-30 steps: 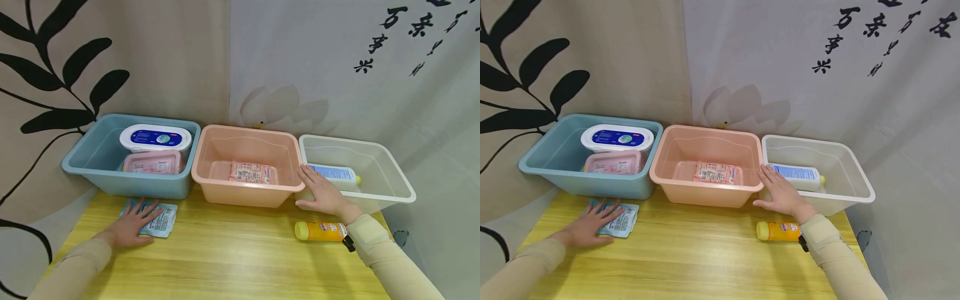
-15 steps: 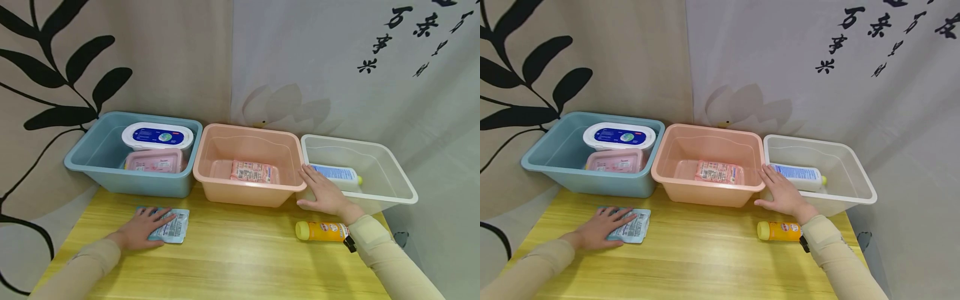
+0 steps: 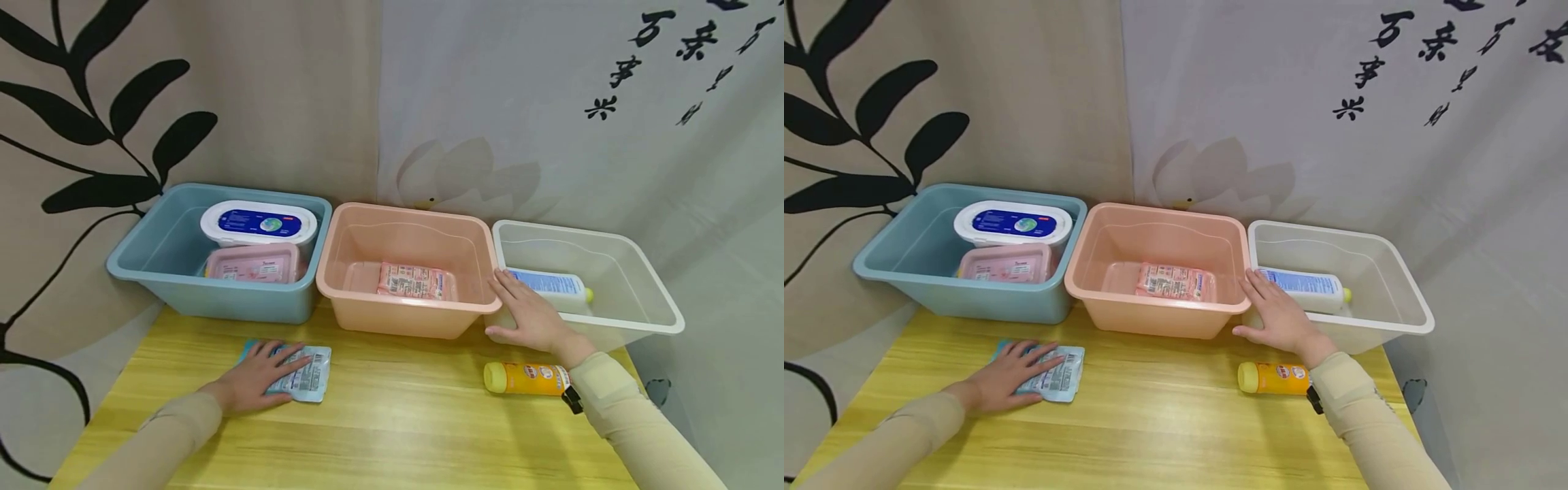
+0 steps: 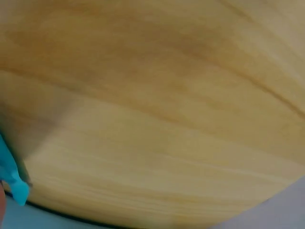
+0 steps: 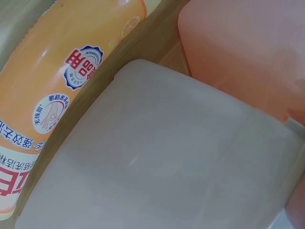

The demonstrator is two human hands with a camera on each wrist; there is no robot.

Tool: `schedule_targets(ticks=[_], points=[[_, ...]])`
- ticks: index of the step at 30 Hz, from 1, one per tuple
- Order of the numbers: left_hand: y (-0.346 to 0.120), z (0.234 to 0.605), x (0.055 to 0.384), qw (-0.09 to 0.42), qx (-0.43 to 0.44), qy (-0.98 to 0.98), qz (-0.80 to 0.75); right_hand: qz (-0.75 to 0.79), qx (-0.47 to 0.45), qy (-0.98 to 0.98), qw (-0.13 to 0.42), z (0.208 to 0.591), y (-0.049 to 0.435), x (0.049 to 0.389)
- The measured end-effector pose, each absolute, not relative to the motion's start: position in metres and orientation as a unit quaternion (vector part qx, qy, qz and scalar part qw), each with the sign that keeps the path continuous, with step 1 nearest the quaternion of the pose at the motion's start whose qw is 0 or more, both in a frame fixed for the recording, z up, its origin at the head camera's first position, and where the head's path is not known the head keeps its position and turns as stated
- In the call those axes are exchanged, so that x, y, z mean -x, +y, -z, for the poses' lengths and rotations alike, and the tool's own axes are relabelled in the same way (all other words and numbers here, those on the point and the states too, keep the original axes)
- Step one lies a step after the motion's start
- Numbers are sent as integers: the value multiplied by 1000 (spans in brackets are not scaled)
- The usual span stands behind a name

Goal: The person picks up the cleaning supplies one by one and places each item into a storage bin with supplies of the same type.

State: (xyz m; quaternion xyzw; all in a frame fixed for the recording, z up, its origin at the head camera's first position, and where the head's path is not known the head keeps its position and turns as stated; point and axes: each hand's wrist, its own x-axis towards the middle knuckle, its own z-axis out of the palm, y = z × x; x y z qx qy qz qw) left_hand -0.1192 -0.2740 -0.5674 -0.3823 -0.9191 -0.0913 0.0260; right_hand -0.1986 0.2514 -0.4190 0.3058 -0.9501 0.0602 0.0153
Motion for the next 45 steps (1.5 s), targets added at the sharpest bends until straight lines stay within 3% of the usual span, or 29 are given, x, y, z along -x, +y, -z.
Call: schedule_targets(ticks=[12, 20, 33, 45], points=[[-259, 577, 120, 8, 380, -918, 118, -59, -301, -952, 15, 419, 251, 199], [-250, 571, 121, 33, 394, -914, 88, -57, -303, -951, 21, 420, 251, 198], [-237, 528, 130, 34, 413, -909, 34, -54, -309, -949, 30, 422, 253, 199], [-232, 498, 134, 5, 418, -908, 4, -50, -308, -950, 27, 420, 252, 199]])
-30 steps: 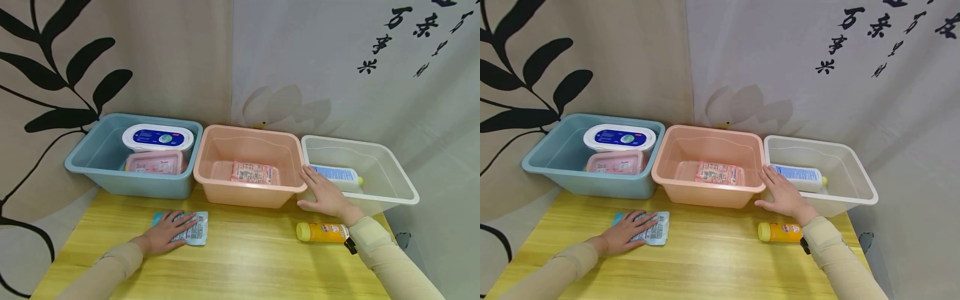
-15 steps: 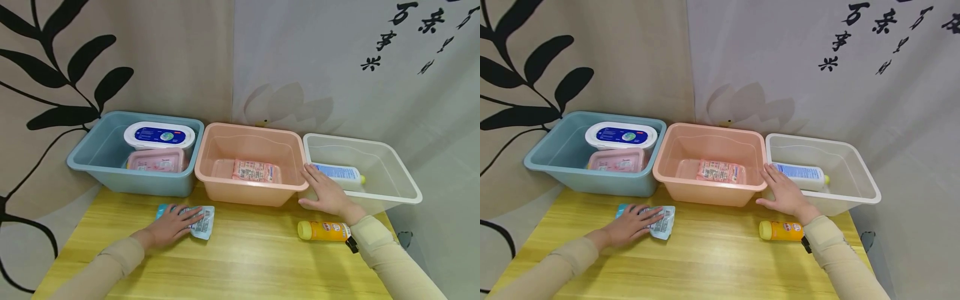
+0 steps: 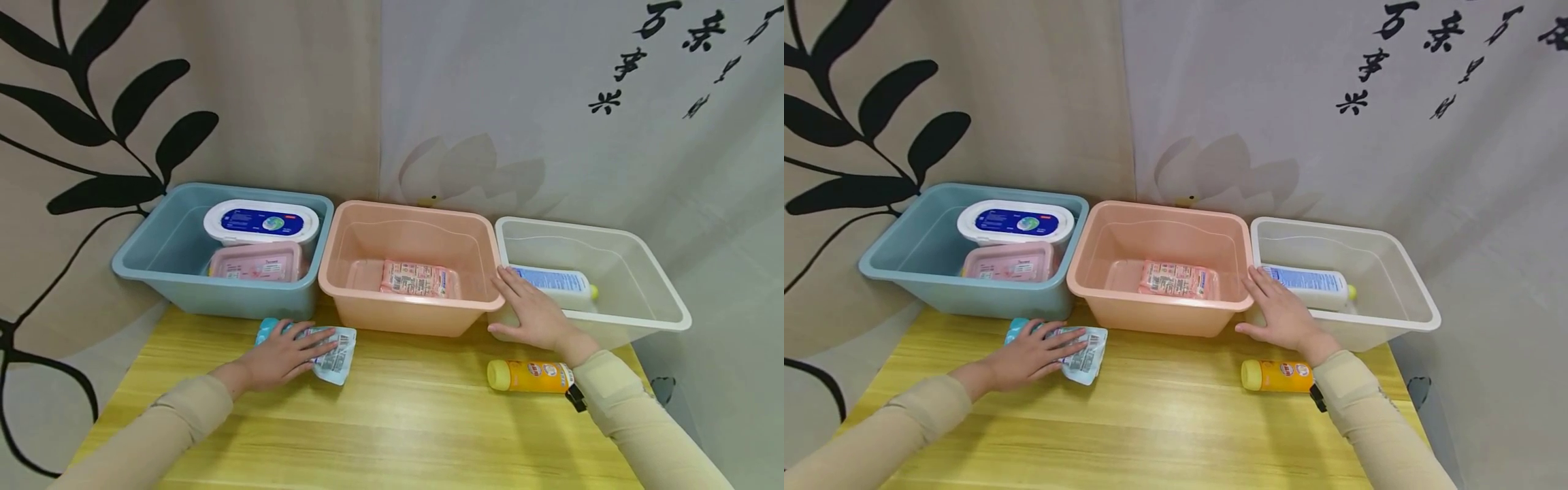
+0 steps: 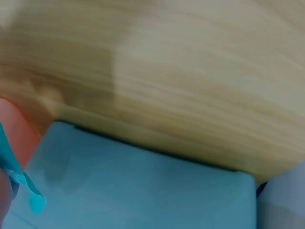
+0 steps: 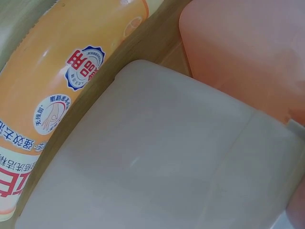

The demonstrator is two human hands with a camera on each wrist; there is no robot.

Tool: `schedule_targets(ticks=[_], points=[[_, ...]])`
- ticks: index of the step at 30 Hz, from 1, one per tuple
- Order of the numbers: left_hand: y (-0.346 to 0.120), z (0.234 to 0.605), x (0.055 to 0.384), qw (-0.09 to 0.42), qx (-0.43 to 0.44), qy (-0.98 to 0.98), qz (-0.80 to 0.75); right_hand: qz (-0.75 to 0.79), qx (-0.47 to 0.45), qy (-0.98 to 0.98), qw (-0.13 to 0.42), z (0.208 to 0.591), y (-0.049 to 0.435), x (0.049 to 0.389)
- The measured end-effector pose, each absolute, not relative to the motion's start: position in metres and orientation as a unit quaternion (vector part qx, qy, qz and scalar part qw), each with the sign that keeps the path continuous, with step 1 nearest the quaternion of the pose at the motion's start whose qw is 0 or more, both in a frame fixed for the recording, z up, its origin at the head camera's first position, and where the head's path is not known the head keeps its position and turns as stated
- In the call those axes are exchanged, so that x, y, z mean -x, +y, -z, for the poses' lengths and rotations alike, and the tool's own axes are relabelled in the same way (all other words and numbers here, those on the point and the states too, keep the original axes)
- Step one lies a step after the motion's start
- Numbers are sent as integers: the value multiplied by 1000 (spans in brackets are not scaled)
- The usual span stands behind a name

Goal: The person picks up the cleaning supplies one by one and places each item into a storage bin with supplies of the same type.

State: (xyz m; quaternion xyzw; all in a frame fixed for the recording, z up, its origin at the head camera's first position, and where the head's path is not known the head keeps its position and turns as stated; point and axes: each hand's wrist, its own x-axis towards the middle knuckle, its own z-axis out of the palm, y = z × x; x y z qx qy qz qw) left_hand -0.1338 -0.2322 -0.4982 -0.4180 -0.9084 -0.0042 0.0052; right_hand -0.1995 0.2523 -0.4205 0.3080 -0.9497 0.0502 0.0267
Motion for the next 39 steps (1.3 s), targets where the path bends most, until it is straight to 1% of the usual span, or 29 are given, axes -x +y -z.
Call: schedule_targets(ticks=[9, 16, 25, 34, 39], points=[[-222, 478, 134, -3, 419, -908, -8, -63, -311, -948, 31, 422, 252, 200], [-216, 468, 136, -16, 419, -908, 2, -59, -309, -949, 25, 421, 253, 200], [-211, 460, 138, -2, 423, -906, -4, -61, -310, -948, 29, 422, 254, 200], [-206, 449, 136, -20, 422, -906, 5, -61, -310, -948, 33, 422, 254, 201], [-202, 442, 137, -12, 428, -904, -2, -63, -310, -948, 31, 422, 254, 200]])
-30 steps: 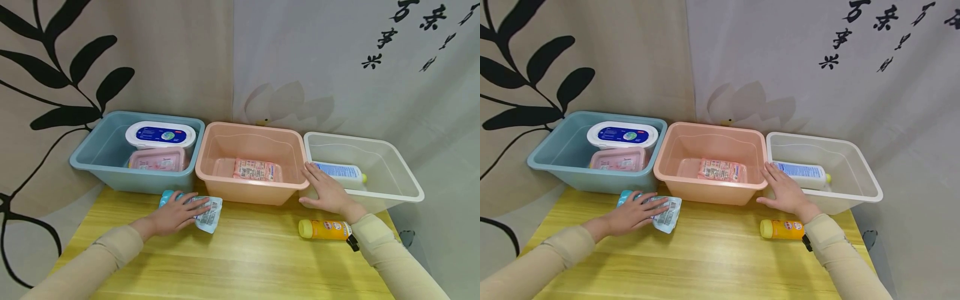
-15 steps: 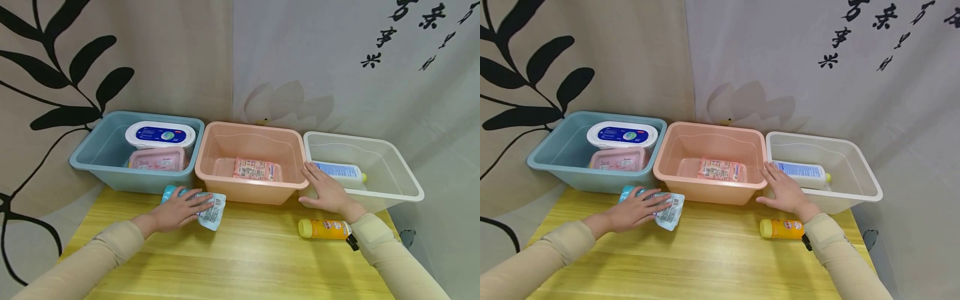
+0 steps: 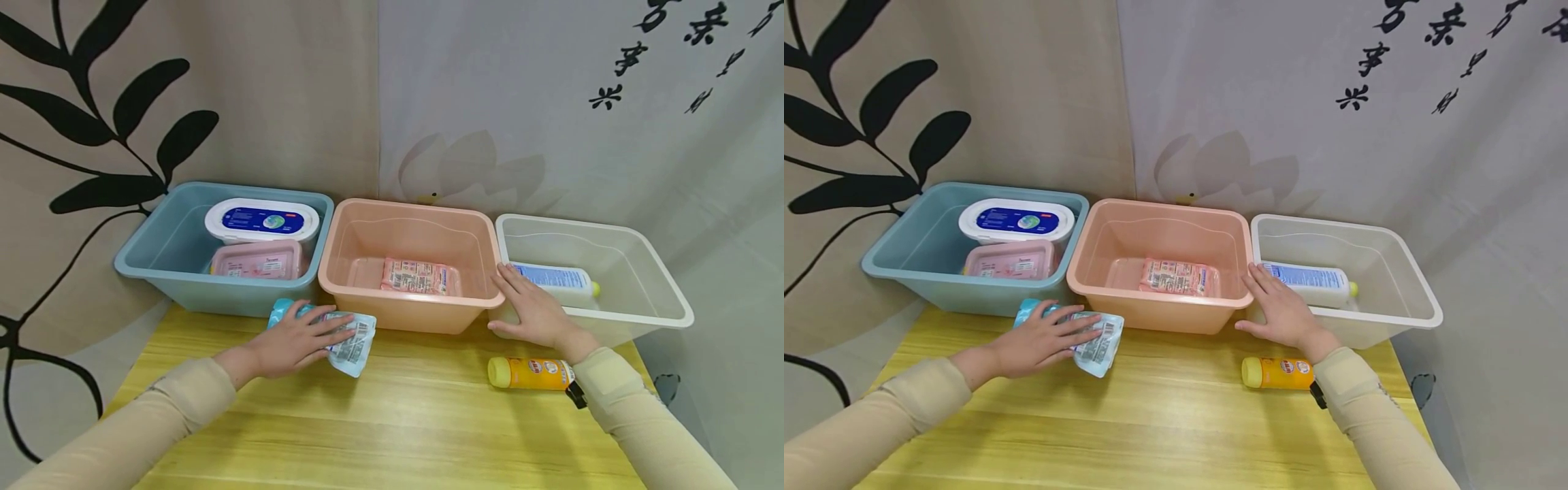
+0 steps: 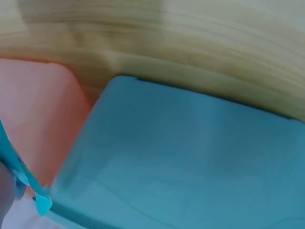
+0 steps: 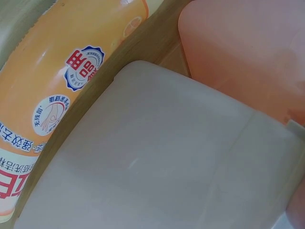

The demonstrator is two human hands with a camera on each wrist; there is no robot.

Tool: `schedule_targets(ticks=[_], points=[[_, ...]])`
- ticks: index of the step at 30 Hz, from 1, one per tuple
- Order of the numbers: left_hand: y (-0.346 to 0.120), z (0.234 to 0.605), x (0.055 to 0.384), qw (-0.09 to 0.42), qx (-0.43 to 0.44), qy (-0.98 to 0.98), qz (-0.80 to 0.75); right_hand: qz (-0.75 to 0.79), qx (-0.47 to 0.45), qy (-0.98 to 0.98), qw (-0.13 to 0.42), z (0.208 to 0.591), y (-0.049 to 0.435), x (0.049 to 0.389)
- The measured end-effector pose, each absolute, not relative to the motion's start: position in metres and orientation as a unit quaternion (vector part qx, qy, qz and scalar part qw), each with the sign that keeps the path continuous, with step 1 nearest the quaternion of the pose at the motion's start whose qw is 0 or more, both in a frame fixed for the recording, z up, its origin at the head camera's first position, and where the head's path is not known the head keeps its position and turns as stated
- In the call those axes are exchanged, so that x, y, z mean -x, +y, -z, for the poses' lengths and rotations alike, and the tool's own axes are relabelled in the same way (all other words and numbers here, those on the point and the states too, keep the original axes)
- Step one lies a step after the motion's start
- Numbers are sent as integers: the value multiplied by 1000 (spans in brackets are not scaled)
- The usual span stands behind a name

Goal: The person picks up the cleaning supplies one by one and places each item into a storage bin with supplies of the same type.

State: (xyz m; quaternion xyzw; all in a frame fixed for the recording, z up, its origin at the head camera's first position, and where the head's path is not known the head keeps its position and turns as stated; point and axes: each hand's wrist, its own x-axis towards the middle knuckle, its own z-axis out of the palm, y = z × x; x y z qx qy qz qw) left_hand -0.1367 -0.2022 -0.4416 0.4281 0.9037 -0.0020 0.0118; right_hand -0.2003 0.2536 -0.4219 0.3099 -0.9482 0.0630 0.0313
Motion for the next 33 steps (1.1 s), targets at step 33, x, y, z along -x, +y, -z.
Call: schedule_targets(ticks=[33], points=[[-186, 396, 140, -28, -451, 892, 15, -63, -306, -950, 16, 419, 253, 200]])
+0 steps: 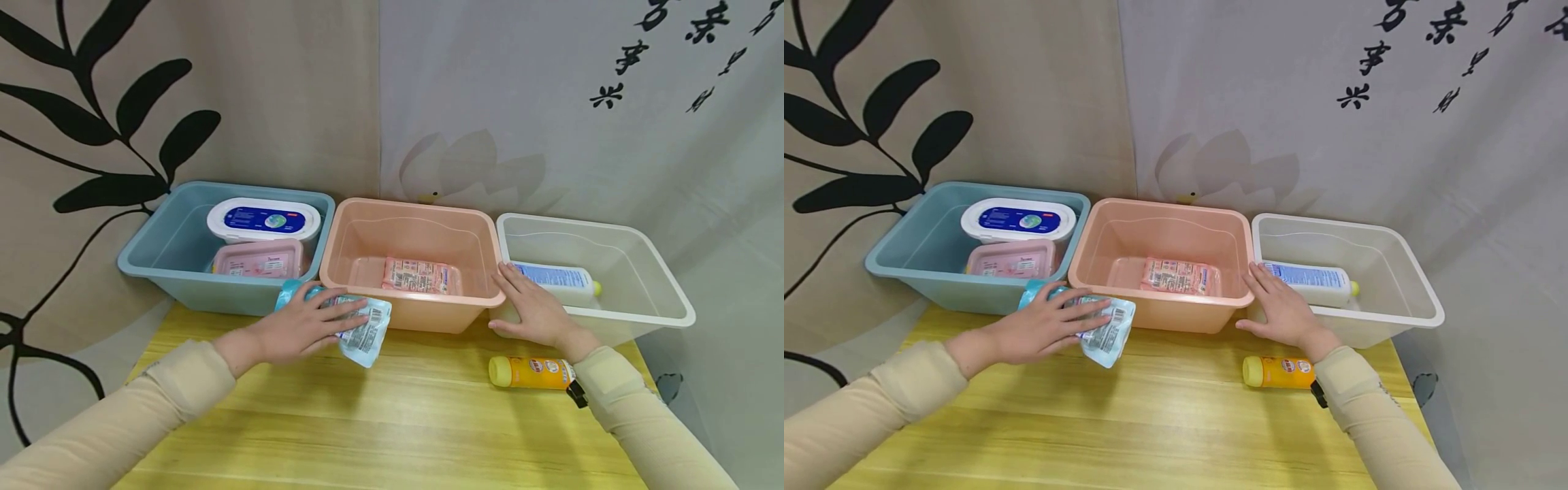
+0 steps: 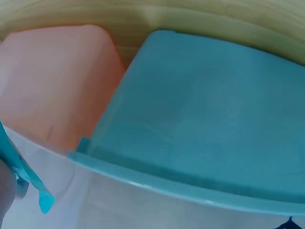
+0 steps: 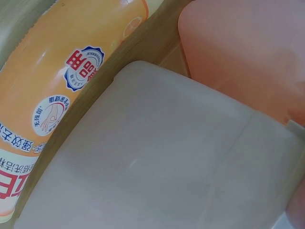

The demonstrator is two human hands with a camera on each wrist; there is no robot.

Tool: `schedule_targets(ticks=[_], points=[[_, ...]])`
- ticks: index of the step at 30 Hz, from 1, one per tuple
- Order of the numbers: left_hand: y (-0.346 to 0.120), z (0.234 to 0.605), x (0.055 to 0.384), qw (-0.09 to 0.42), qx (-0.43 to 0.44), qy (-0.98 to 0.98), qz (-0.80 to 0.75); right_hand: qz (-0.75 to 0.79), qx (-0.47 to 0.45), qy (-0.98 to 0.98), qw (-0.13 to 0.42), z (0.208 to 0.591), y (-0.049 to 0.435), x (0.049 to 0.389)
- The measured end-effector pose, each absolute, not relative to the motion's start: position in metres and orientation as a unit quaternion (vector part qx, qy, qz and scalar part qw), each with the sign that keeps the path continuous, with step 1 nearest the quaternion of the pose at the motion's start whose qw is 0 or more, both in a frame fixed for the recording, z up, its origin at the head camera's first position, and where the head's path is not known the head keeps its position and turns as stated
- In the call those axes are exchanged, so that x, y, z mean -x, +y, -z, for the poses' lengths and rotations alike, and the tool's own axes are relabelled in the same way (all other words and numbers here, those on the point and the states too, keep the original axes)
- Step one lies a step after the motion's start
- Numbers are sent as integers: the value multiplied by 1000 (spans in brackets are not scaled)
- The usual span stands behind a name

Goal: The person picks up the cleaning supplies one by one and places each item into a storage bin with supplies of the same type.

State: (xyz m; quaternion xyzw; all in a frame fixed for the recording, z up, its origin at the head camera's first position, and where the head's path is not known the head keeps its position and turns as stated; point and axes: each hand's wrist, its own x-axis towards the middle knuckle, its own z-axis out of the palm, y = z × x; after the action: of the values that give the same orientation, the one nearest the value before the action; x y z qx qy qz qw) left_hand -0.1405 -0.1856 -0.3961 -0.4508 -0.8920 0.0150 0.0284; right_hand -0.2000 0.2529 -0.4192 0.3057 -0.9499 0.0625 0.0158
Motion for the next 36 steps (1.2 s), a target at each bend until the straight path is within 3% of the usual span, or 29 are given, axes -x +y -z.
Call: schedule_targets(ticks=[36], points=[[-159, 372, 177, 29, 448, -894, -16, -64, -310, -948, 33, 423, 253, 199]])
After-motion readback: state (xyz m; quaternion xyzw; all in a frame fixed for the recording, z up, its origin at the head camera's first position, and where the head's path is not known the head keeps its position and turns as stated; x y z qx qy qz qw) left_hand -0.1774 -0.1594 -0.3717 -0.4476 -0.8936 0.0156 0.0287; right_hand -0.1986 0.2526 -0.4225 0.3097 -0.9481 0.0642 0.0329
